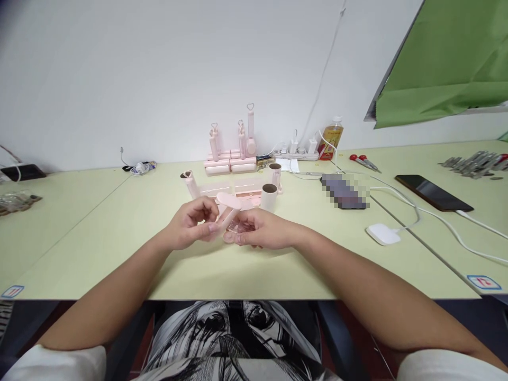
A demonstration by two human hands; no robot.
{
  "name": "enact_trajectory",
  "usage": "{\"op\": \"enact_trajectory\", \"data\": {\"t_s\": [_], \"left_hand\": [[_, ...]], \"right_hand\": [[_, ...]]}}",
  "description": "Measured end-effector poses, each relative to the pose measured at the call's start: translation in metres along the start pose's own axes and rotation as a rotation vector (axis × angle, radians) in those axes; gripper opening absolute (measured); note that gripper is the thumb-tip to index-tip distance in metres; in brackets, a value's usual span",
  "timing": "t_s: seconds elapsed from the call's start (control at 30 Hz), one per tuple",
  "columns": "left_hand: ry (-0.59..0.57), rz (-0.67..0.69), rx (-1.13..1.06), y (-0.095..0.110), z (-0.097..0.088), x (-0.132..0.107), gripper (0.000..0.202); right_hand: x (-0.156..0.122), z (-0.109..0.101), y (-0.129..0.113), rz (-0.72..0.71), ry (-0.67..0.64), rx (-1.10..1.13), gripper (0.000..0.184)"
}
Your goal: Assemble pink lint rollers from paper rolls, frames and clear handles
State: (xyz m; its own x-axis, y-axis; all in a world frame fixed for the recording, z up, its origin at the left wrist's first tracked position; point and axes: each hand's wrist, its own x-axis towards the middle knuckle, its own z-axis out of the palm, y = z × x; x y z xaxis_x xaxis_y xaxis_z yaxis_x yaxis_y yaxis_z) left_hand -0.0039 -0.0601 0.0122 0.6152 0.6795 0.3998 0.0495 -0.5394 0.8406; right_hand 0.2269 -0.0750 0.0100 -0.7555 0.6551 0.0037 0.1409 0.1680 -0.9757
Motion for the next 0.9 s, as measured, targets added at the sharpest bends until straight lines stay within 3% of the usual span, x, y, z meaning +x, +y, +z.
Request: {"op": "enact_trajectory", "data": {"t_s": [0.07,0.13,0.23,0.43,0.57,0.73,0.9], "left_hand": [[-0.020,-0.016,-0.073,0.000,-0.001,0.000,0.030],[-0.132,-0.047,-0.125,0.001,-0.002,0.001,0.029],[-0.303,-0.117,-0.207,0.001,-0.001,0.002,0.027],[-0.445,-0.372,-0.522,-0.006,0.007,0.000,0.036],[-0.418,-0.414,-0.624,-0.013,0.012,0.000,0.037],[-0.384,-0.394,-0.584,-0.014,0.013,0.002,0.040],[-0.275,-0.298,-0.583,-0.016,0.008,0.002,0.036]], "right_hand": [[0.000,0.000,0.001,-0.086,-0.027,-0.069,0.035],[0.001,-0.001,0.003,-0.122,-0.028,-0.134,0.029],[0.001,0.001,0.004,-0.106,-0.041,-0.157,0.022],[0.002,0.004,0.002,-0.080,-0.156,-0.102,0.026],[0.001,0.003,0.001,-0.038,-0.191,-0.111,0.027],[0.002,0.006,-0.003,-0.019,-0.173,-0.131,0.033],[0.001,0.004,-0.004,0.061,0.015,-0.285,0.029]]}}
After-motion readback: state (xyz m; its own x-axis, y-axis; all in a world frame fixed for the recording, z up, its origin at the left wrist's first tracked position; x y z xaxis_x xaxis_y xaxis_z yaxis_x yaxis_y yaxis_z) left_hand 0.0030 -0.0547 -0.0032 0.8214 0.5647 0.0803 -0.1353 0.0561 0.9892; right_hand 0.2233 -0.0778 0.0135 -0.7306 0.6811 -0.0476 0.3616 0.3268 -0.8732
